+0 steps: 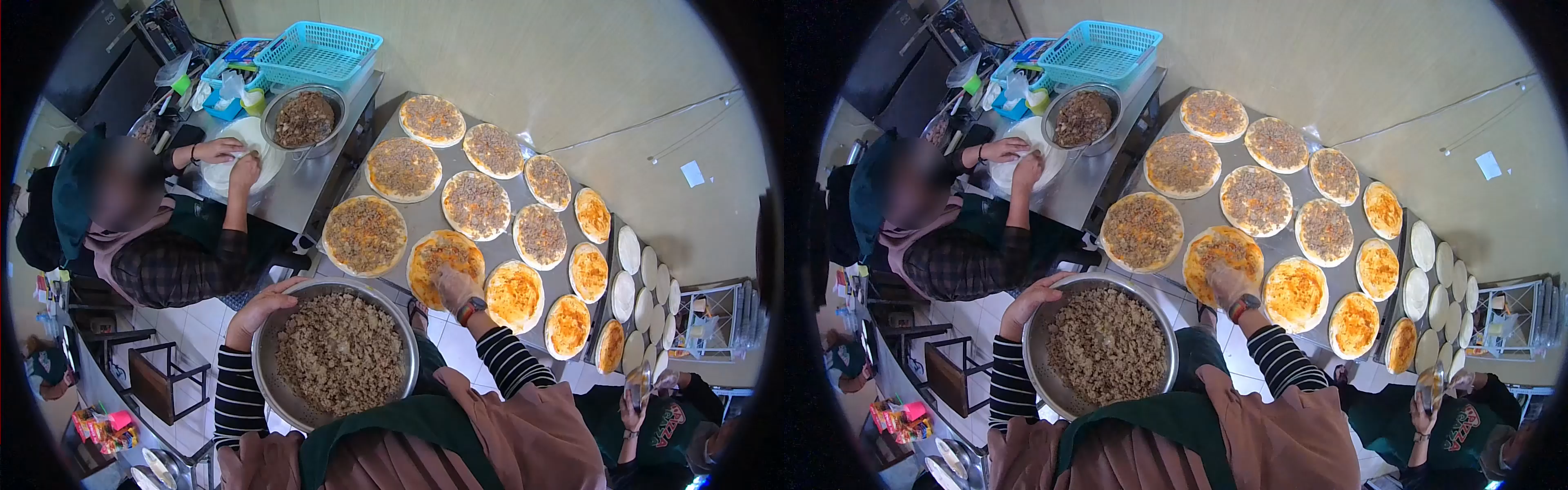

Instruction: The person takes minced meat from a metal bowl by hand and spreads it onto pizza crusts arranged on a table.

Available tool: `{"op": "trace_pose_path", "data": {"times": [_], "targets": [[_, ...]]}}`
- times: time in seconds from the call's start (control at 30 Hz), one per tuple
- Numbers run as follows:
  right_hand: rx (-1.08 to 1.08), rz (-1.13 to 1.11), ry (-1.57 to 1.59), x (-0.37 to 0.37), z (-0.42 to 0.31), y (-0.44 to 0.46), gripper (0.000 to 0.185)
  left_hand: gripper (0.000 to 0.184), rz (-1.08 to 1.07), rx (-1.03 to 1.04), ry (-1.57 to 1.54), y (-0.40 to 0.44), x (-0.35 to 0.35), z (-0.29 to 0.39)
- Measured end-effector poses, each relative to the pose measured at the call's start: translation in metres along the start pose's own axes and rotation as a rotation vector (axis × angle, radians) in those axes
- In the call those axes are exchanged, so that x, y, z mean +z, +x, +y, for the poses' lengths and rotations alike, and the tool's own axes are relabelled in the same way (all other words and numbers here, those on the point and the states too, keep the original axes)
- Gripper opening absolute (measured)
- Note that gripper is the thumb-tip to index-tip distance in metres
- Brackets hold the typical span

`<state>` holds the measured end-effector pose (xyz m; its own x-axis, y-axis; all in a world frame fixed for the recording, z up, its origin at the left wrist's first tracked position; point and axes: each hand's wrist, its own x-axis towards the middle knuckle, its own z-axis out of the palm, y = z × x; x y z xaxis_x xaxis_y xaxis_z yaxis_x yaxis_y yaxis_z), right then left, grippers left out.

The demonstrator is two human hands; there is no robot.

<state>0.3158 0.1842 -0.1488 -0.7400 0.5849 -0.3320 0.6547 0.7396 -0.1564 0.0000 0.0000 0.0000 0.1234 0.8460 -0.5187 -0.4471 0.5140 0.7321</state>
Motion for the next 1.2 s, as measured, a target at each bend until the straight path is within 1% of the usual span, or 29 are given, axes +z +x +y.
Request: {"op": "trace_pose_path", "data": {"times": [0.07,0.1,0.17,0.2,0.27,0.3,0.37,0.4,0.47,0.5,0.57,0.63,0.7,0.73,0.8,0.83,0.9,0.93,0.97,1.03,1.07,1.13,1.17,1.2], "targets": [[0.029,-0.189,-0.033,-0.009,-0.007,-0.011,0.021,0.056,-0.007,-0.003,-0.040,0.002,0.002,-0.001],[0.045,-0.209,-0.058,-0.007,0.006,-0.028,0.021,0.056,-0.029,-0.002,-0.068,0.006,0.009,-0.011],[0.045,-0.006,0.001,0.006,0.024,-0.033,0.018,0.055,-0.015,0.011,-0.079,0.009,0.009,-0.011],[0.047,-0.003,-0.003,0.003,0.030,-0.038,0.018,0.055,-0.018,0.015,-0.079,0.011,0.011,-0.011],[0.085,0.106,-0.073,-0.001,0.035,-0.048,0.016,0.054,-0.026,0.041,-0.032,0.011,0.014,-0.009],[0.078,0.107,-0.071,-0.014,0.034,-0.048,0.016,0.054,-0.019,0.043,-0.032,0.012,0.015,-0.008],[0.405,0.214,0.335,-0.053,0.024,-0.051,0.013,0.052,-0.069,0.034,-0.019,0.013,0.016,-0.007],[0.391,0.205,0.345,-0.063,0.020,-0.055,0.013,0.052,-0.050,0.030,-0.020,0.015,0.016,-0.008],[0.098,0.608,0.311,-0.082,0.012,-0.060,0.012,0.050,-0.107,0.033,0.027,0.023,0.017,-0.009],[0.084,0.606,0.323,-0.098,-0.001,-0.063,0.012,0.050,-0.089,0.033,0.029,0.025,0.017,-0.008],[-0.322,0.628,0.514,-0.129,-0.035,-0.069,0.012,0.049,-0.149,0.009,-0.005,0.029,0.021,-0.006],[-0.574,0.269,0.750,-0.137,-0.065,-0.077,0.023,0.052,-0.124,0.014,-0.003,0.028,0.033,0.001],[-0.643,0.121,0.329,-0.131,-0.092,-0.088,0.050,0.052,-0.141,-0.010,-0.015,0.035,0.036,0.000],[-0.631,0.125,0.328,-0.133,-0.102,-0.093,0.050,0.052,-0.153,-0.013,-0.011,0.036,0.038,0.001],[-0.553,-0.119,0.079,-0.141,-0.116,-0.101,0.076,0.051,-0.159,-0.012,0.066,0.040,0.042,0.002],[-0.546,-0.119,0.082,-0.139,-0.123,-0.102,0.076,0.051,-0.165,-0.016,0.067,0.043,0.043,0.000],[-0.544,-0.337,0.066,-0.128,-0.132,-0.101,0.086,0.051,-0.201,-0.049,-0.023,0.052,0.041,-0.010],[-0.577,-0.357,0.144,-0.117,-0.133,-0.099,0.077,0.051,-0.195,-0.046,-0.024,0.057,0.037,-0.016],[-0.585,-0.358,0.143,-0.109,-0.133,-0.097,0.077,0.052,-0.212,-0.051,-0.012,0.064,0.032,-0.022],[-0.600,-0.446,0.199,-0.105,-0.136,-0.095,0.064,0.053,-0.221,-0.058,0.001,0.064,0.036,-0.015],[-0.605,-0.450,0.201,-0.102,-0.136,-0.094,0.064,0.053,-0.220,-0.062,0.006,0.062,0.039,-0.012],[-0.715,-0.213,0.255,-0.101,-0.130,-0.089,0.050,0.053,-0.222,-0.067,-0.015,0.060,0.044,-0.006],[-0.724,-0.217,0.252,-0.103,-0.129,-0.086,0.050,0.053,-0.215,-0.062,-0.019,0.060,0.047,-0.003],[-0.702,-0.170,0.263,-0.110,-0.129,-0.083,0.045,0.050,-0.242,-0.029,-0.011,0.060,0.051,-0.001]]}}
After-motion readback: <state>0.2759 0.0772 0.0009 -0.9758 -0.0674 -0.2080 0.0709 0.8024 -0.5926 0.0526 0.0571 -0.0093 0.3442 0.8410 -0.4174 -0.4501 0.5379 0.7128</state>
